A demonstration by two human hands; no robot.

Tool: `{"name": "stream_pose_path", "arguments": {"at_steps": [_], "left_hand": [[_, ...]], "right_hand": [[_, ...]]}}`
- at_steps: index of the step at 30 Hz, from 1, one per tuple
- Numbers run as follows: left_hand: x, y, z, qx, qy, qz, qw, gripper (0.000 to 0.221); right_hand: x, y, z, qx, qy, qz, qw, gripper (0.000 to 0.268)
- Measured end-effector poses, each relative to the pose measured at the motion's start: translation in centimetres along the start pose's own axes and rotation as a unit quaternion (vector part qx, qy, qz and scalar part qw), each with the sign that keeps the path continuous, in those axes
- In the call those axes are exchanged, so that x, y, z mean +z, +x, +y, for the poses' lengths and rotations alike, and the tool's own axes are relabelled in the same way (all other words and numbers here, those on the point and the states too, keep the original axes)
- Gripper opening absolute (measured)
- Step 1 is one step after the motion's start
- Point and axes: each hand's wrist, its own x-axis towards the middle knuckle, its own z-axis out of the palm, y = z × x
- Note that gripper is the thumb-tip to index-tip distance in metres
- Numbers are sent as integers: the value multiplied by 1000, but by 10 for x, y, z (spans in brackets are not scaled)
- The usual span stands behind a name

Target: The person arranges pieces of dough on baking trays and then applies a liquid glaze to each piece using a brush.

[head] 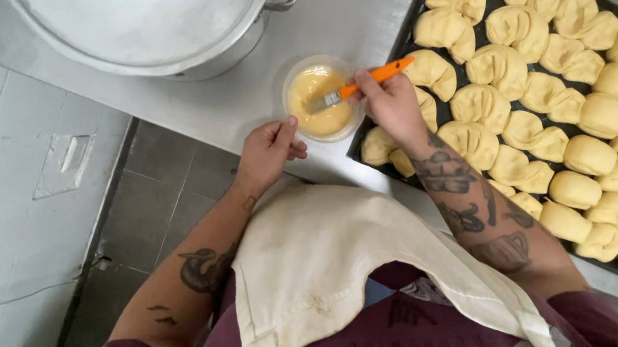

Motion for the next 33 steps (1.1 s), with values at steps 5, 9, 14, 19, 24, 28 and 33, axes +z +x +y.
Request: {"name": "stream_pose_path", "arguments": {"at_steps": [5,9,14,19,24,28,33], "left_hand": [[-15,5,-15,5,-5,-32,999,46],[-24,16,-16,21,6,-72,997,35],[-27,21,-20,30,18,-96,995,32],[-33,21,-14,34,18,-108,993,29],[-32,32,-30,52,-8,-137,989,32],[-37,29,-26,42,-6,-154,987,30],[-42,40,-27,36,1,-168,985,29]], "right_hand": [[-8,-8,36,-126,-83,58,987,17],[-3,-8,42,-145,-140,25,979,14],[6,-19,32,-158,-116,48,979,13],[-8,-21,33,-167,-150,70,972,14],[-12,-61,-14,-184,-128,114,968,4],[-32,-71,26,-141,-61,182,971,12],[-18,-92,0,-137,-37,188,972,12]]}}
